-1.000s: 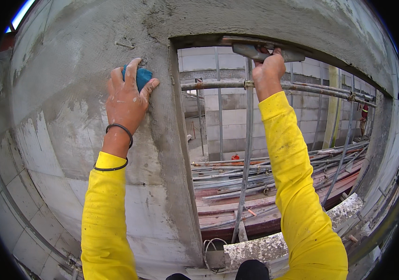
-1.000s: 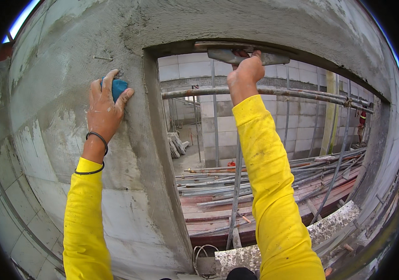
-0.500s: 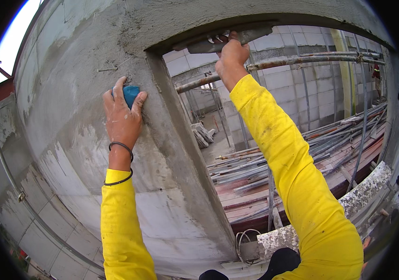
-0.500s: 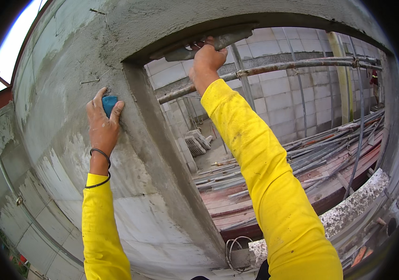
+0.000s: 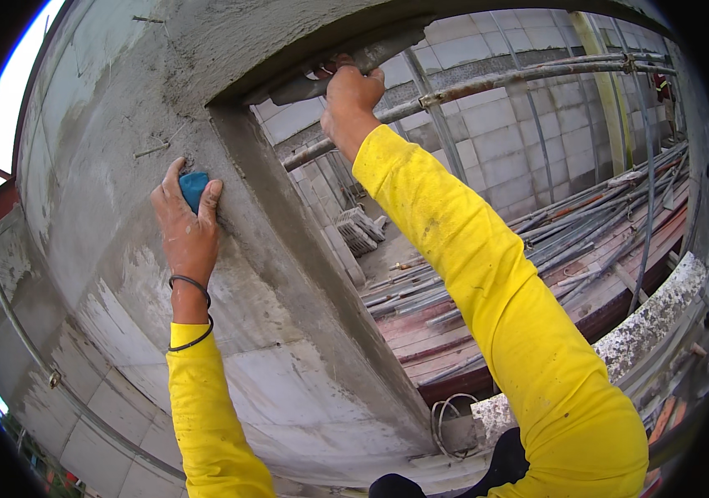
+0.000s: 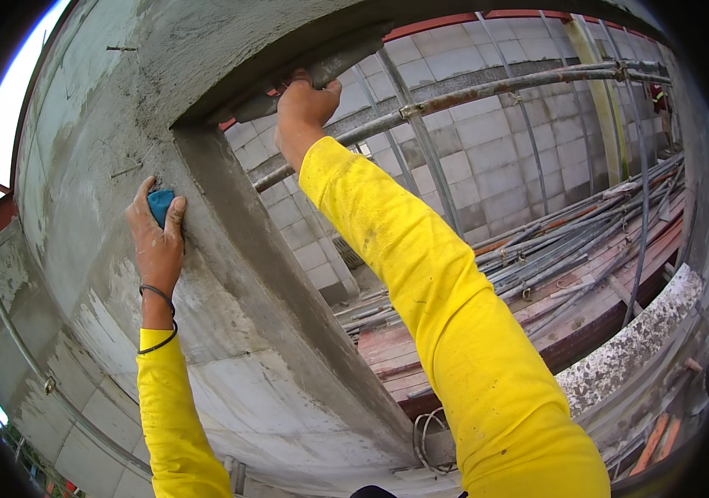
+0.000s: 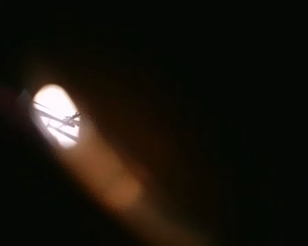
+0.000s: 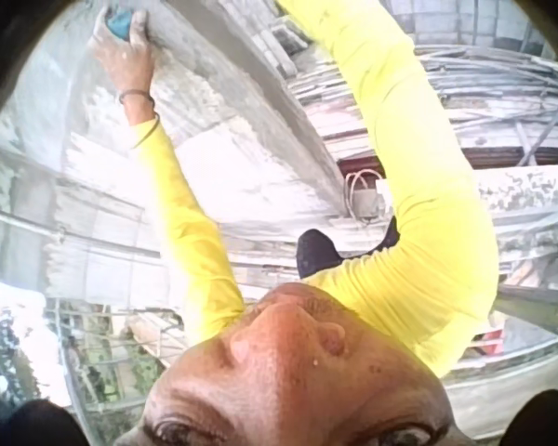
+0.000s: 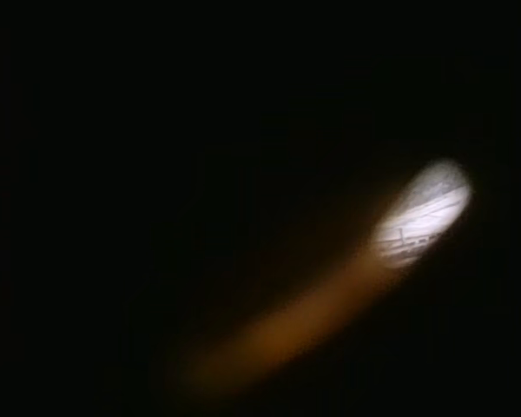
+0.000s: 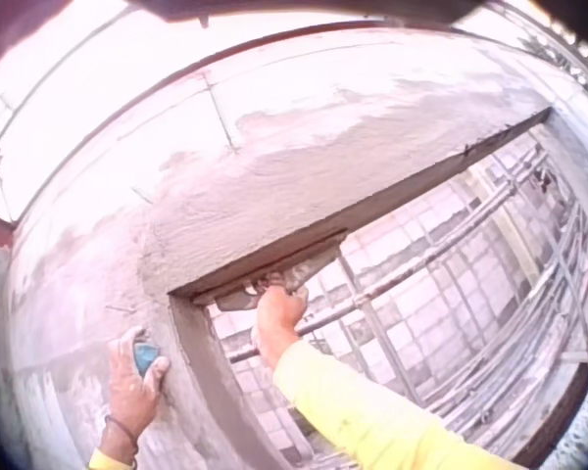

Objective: The person smooths a freshly plastered wall using a trowel and a sponge, working on the upper section of a window opening. They repeatedly scrape and wipe the surface to even out the plaster and clean the tool.

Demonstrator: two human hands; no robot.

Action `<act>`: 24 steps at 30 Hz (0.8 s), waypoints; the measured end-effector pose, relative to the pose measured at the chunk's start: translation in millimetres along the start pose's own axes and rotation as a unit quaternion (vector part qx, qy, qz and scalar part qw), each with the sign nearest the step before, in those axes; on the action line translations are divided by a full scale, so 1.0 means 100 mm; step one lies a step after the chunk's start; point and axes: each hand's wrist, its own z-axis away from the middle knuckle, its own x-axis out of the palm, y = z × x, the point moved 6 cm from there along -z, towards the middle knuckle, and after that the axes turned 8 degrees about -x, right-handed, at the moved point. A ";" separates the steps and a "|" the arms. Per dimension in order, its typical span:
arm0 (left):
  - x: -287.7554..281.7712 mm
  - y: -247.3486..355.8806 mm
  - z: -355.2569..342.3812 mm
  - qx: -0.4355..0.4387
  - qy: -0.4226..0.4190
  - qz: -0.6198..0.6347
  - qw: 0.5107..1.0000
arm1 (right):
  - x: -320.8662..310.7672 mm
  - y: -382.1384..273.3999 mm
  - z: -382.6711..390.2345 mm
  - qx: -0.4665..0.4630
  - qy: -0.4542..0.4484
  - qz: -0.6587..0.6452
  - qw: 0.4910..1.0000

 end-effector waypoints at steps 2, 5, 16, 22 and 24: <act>-0.05 -0.04 0.01 0.005 0.000 -0.014 1.000 | -0.10 -0.23 -0.25 -0.002 0.009 -0.002 1.000; 0.00 -0.03 0.01 -0.001 0.003 -0.008 1.000 | -0.19 -1.03 -0.93 -0.063 -0.008 0.019 0.998; -0.02 0.01 -0.02 0.024 -0.007 0.002 1.000 | 0.05 -0.06 0.23 0.023 -0.062 0.071 0.995; 0.00 -0.03 -0.01 0.018 -0.025 0.004 1.000 | -0.28 -1.62 -1.24 -0.108 -0.033 0.098 0.989; -0.03 -0.05 -0.03 0.036 -0.002 -0.003 0.999 | -0.35 -2.43 -1.95 -0.139 -0.020 0.105 0.985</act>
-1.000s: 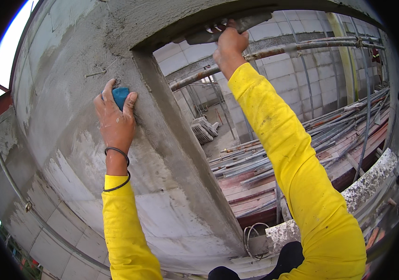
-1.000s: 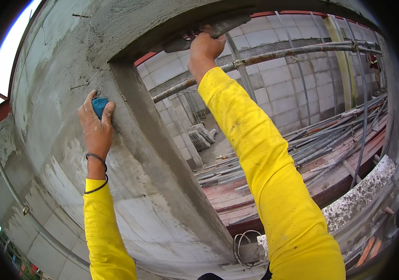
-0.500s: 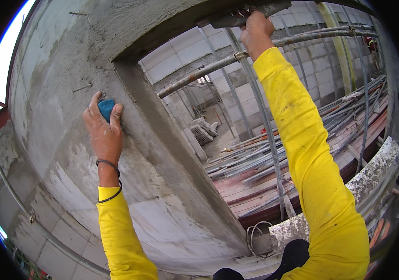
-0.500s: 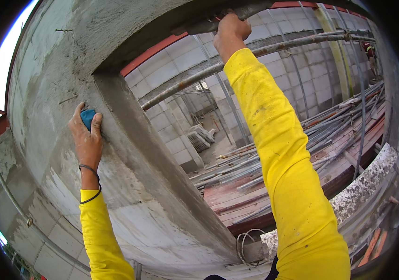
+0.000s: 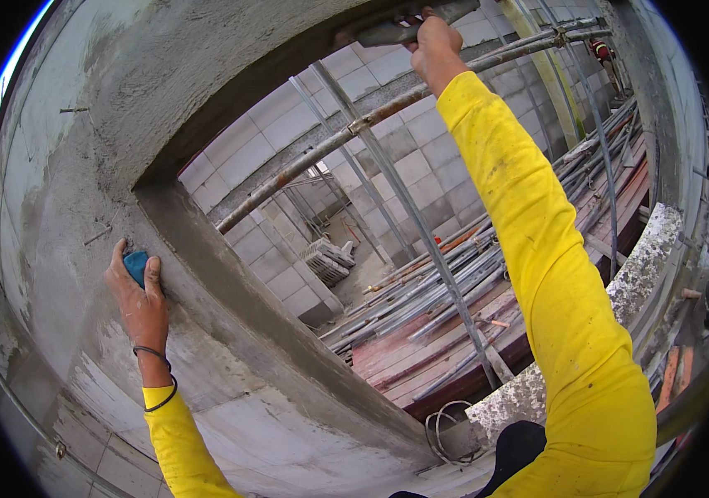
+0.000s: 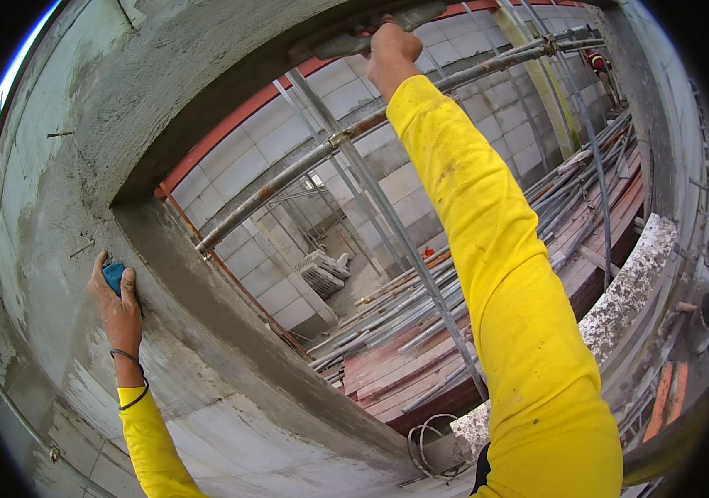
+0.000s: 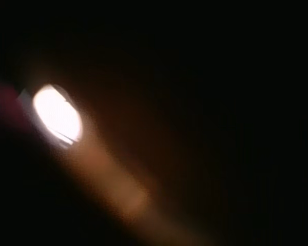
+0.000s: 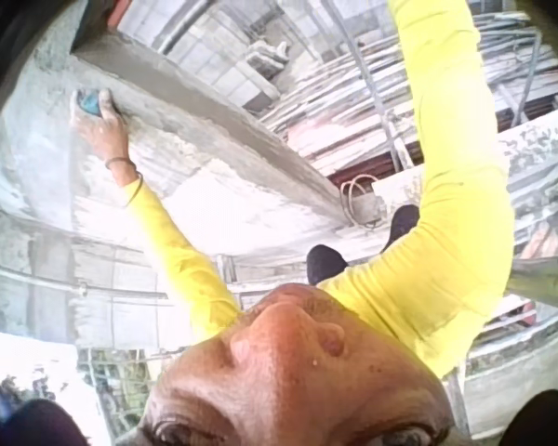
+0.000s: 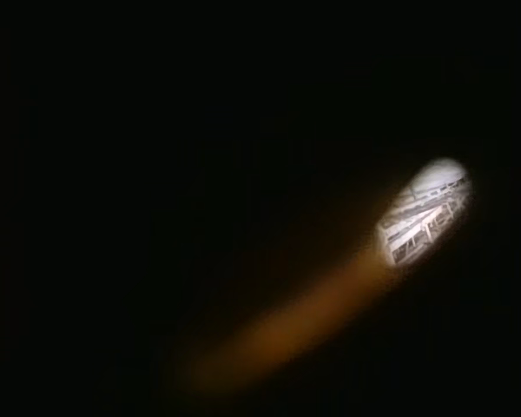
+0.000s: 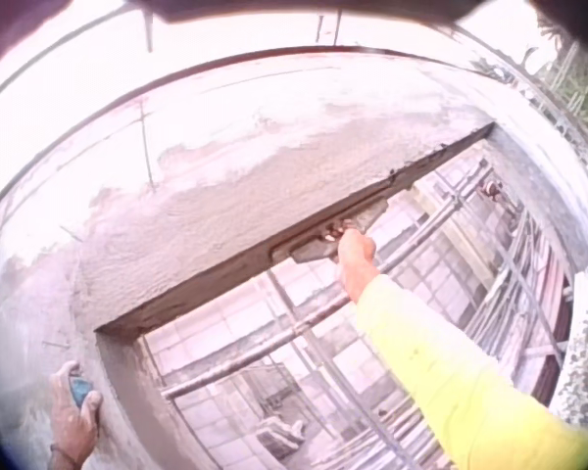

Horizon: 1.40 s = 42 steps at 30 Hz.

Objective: The person smooths a freshly plastered wall using a trowel and a sponge, working on the upper section of a window opening. They repeatedly scrape and wipe the surface to even out the plaster and clean the tool.

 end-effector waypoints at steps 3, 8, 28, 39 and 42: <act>0.03 -0.04 0.04 -0.003 0.009 -0.003 1.000 | -0.08 -0.11 -0.25 0.000 0.006 0.024 1.000; 0.10 -0.02 0.03 -0.032 0.008 0.011 0.999 | 0.39 0.70 1.25 0.002 -0.088 0.073 0.993; 0.15 0.01 0.05 -0.039 0.029 -0.003 0.999 | 0.58 0.84 1.54 0.041 -0.083 0.039 0.995; 0.19 -0.22 0.06 -0.018 0.032 -0.008 0.999 | 0.11 -0.27 0.09 -0.044 -0.064 0.085 0.993; 0.20 -0.32 0.03 -0.019 0.046 -0.027 0.998 | -0.04 -0.47 -0.56 -0.011 -0.071 0.081 0.994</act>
